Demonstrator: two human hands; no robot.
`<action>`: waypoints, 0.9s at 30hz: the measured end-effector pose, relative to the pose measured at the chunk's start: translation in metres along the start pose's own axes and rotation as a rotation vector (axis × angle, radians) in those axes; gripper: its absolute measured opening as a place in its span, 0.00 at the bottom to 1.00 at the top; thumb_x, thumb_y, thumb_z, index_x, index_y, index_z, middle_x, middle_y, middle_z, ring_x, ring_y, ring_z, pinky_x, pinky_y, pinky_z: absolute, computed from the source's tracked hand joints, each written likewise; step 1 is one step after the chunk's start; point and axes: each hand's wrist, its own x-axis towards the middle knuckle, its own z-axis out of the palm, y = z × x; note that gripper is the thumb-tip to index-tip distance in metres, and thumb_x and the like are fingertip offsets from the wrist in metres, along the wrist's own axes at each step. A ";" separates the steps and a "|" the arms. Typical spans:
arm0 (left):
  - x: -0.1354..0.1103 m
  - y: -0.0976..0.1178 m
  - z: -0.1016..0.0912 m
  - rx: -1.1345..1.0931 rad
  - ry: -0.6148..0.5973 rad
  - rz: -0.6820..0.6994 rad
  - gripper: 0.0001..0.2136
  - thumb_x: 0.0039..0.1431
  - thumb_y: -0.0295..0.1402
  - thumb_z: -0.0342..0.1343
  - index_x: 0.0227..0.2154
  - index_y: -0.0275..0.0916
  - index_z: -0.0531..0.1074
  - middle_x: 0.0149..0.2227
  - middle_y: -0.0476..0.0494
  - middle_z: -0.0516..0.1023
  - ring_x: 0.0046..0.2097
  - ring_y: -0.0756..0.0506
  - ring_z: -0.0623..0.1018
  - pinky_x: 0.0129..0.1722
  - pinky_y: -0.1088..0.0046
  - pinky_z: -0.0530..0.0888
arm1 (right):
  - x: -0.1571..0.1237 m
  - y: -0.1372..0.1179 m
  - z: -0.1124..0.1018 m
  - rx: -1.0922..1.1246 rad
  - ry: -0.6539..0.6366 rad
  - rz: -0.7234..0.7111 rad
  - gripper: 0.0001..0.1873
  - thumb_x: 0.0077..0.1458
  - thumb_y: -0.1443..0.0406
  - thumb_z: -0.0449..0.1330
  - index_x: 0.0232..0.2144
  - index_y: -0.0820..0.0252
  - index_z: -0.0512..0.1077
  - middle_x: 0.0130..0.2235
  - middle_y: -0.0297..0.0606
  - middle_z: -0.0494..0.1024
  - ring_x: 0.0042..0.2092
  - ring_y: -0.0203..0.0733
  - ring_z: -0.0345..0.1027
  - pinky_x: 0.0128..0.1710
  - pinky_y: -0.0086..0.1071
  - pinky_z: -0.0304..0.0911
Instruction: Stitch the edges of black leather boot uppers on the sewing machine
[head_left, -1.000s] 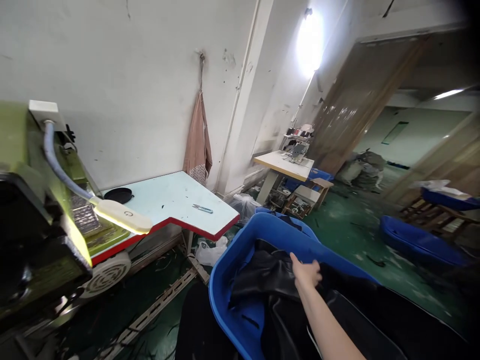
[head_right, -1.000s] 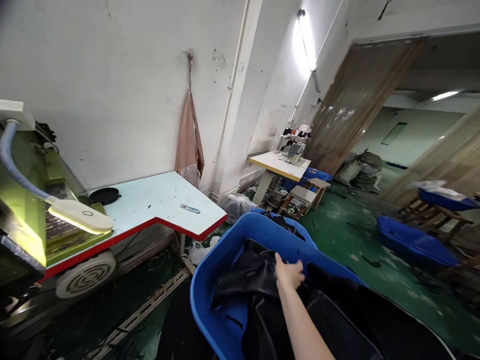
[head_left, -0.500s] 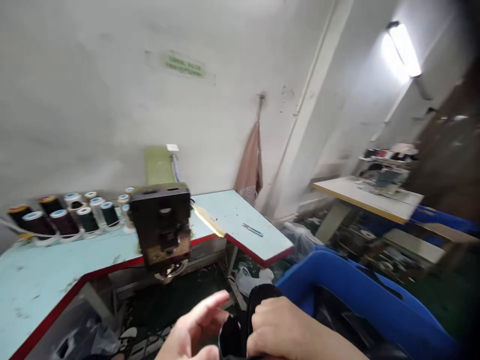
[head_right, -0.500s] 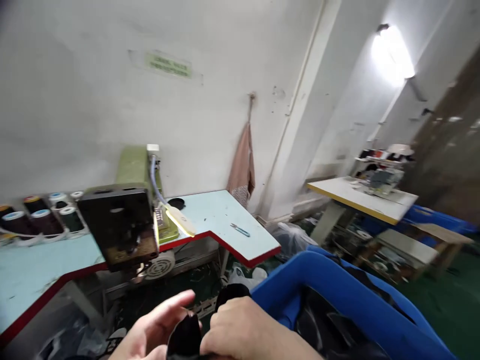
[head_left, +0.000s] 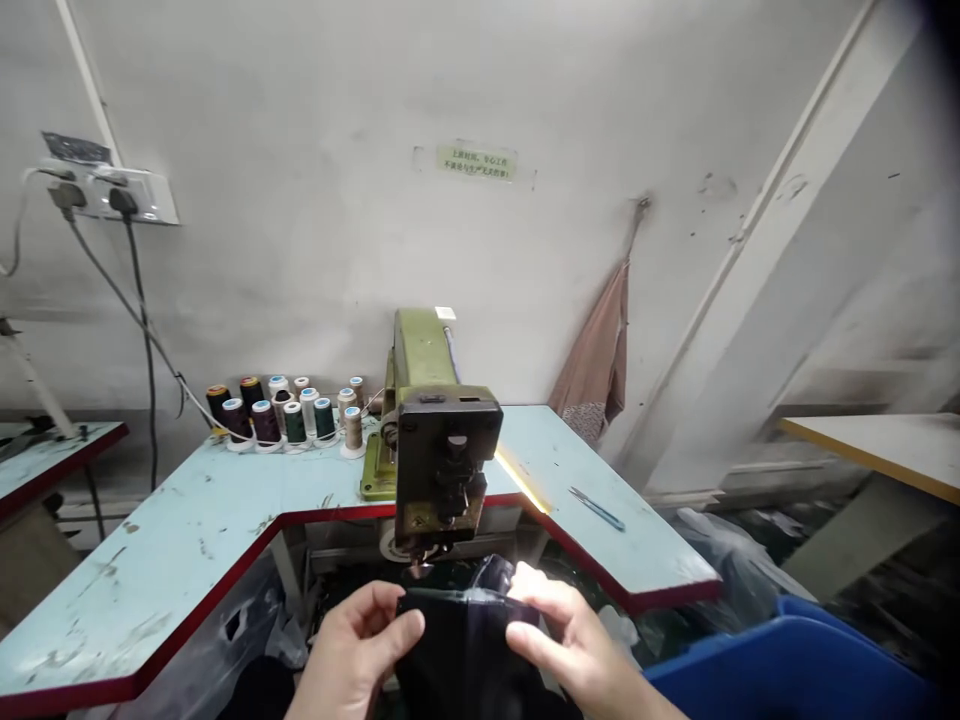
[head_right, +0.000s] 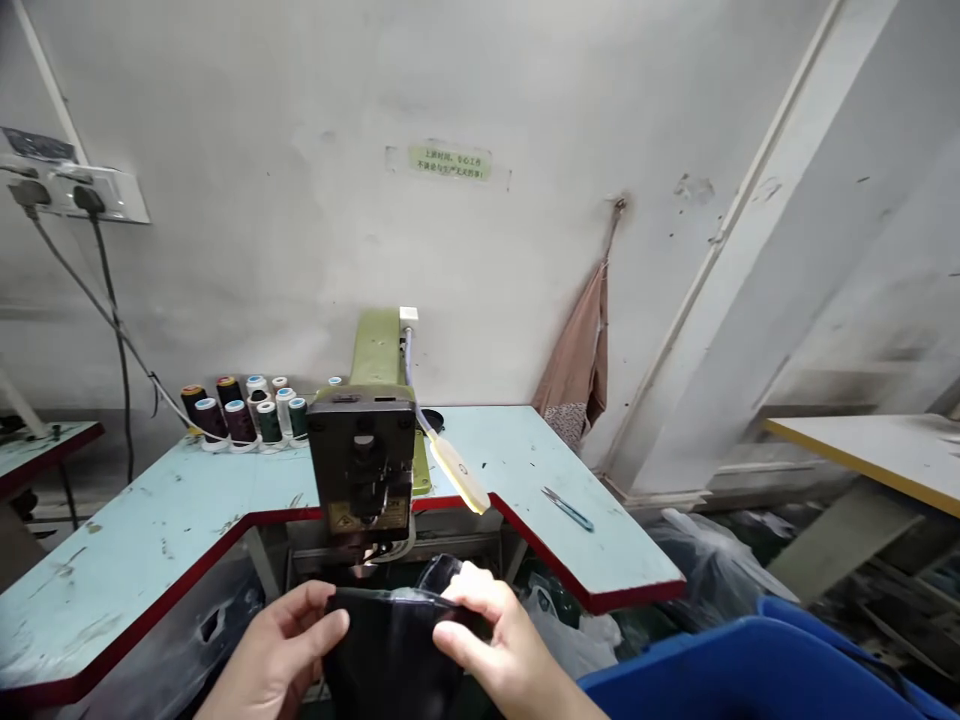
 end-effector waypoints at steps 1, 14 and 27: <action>0.007 -0.007 0.001 0.042 0.025 0.017 0.21 0.30 0.44 0.73 0.21 0.37 0.71 0.23 0.49 0.71 0.28 0.49 0.71 0.28 0.75 0.67 | 0.004 0.010 0.005 0.052 0.000 0.048 0.22 0.49 0.45 0.62 0.26 0.57 0.76 0.31 0.40 0.74 0.36 0.48 0.68 0.39 0.39 0.65; 0.027 -0.028 0.018 0.186 0.207 0.217 0.20 0.40 0.50 0.67 0.21 0.36 0.74 0.22 0.46 0.74 0.28 0.46 0.71 0.33 0.70 0.68 | 0.034 0.029 0.011 0.221 0.028 0.240 0.22 0.47 0.51 0.64 0.17 0.59 0.63 0.26 0.32 0.61 0.34 0.42 0.57 0.38 0.34 0.56; 0.026 -0.019 -0.007 0.159 0.274 0.224 0.20 0.38 0.49 0.70 0.23 0.37 0.75 0.24 0.49 0.74 0.30 0.47 0.71 0.32 0.74 0.70 | 0.050 0.031 0.022 0.164 -0.062 0.075 0.16 0.50 0.53 0.64 0.23 0.59 0.73 0.30 0.35 0.70 0.38 0.44 0.64 0.43 0.36 0.61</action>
